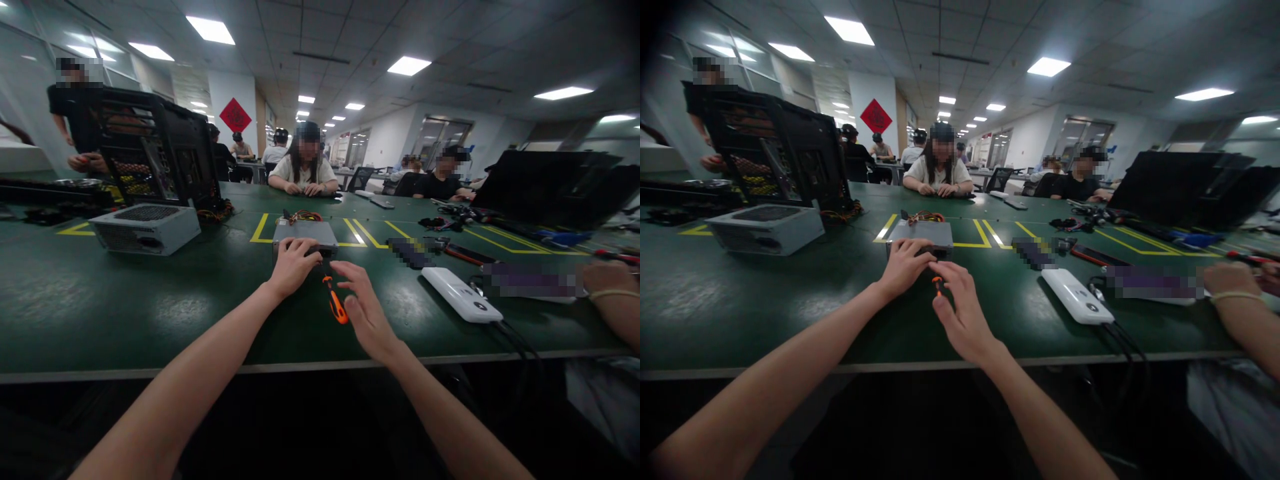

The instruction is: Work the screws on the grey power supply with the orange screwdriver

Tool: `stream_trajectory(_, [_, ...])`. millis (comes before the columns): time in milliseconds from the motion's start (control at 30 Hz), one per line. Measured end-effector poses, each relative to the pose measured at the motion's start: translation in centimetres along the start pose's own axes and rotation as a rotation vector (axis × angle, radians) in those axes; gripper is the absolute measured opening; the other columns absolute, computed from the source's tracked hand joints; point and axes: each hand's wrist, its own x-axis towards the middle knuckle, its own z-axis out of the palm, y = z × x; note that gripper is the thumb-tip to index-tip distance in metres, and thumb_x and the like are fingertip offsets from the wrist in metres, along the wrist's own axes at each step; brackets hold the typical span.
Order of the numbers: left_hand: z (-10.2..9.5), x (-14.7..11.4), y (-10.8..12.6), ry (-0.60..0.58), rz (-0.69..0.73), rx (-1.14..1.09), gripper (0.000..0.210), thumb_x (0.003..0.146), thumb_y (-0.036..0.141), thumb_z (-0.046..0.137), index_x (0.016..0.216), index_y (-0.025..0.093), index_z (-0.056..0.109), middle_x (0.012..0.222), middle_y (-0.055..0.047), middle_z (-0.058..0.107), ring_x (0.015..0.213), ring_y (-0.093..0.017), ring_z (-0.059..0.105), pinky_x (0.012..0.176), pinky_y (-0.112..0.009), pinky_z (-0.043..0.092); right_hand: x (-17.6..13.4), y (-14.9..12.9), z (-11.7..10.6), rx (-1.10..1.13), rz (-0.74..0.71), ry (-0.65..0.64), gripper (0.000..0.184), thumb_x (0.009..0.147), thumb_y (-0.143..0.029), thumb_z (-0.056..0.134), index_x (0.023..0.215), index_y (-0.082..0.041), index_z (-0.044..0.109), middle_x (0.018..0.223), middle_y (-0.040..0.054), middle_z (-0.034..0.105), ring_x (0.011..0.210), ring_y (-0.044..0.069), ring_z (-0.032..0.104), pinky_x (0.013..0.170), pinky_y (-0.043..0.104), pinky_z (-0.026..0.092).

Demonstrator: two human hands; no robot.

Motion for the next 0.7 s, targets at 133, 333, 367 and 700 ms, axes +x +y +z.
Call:
stream_trajectory(133, [0.2,0.1,0.1,0.003,-0.049,-0.013,0.016,0.087,0.028,0.048,0.092,0.029,0.063,0.12,-0.001,0.057,0.109,-0.02,0.05,0.093,-0.042,0.029,0.3,-0.3,-1.8,-0.338,-0.304,-0.382,0.041,0.079,-0.022,0.055,0.119,-0.027,0.054,0.136,0.0067,0.042,0.129,0.024,0.031,0.107,0.05,0.024])
stream_trajectory(333, [0.2,0.2,0.0,0.019,-0.048,-0.047,0.019,0.089,0.029,0.044,0.096,0.028,0.062,0.118,-0.001,0.058,0.106,-0.018,0.052,0.094,-0.04,0.03,3.0,2.4,-1.8,-0.353,-0.438,-0.314,0.029,0.079,-0.015,0.055,0.103,-0.03,0.061,0.112,0.0019,0.062,0.105,0.015,0.056,0.098,0.041,0.041])
stream_trajectory(367, [0.1,0.1,-0.1,0.016,-0.045,-0.055,0.02,0.089,0.029,0.044,0.101,0.028,0.06,0.118,-0.001,0.058,0.107,-0.018,0.051,0.094,-0.039,0.03,3.5,2.8,-1.6,-0.387,-0.502,-0.296,0.026,0.079,-0.017,0.057,0.1,-0.03,0.062,0.108,0.0014,0.064,0.098,0.014,0.058,0.093,0.039,0.045])
stream_trajectory(700, [-0.3,-0.9,-1.2,-0.005,-0.125,-0.012,0.043,0.082,0.023,0.051,0.124,0.018,0.045,0.127,-0.008,0.05,0.119,-0.023,0.042,0.104,-0.038,0.028,3.5,3.9,-0.5,-0.944,-1.098,-0.185,0.02,0.081,-0.022,0.046,0.1,-0.021,0.054,0.109,0.0124,0.056,0.101,0.021,0.054,0.08,0.036,0.049])
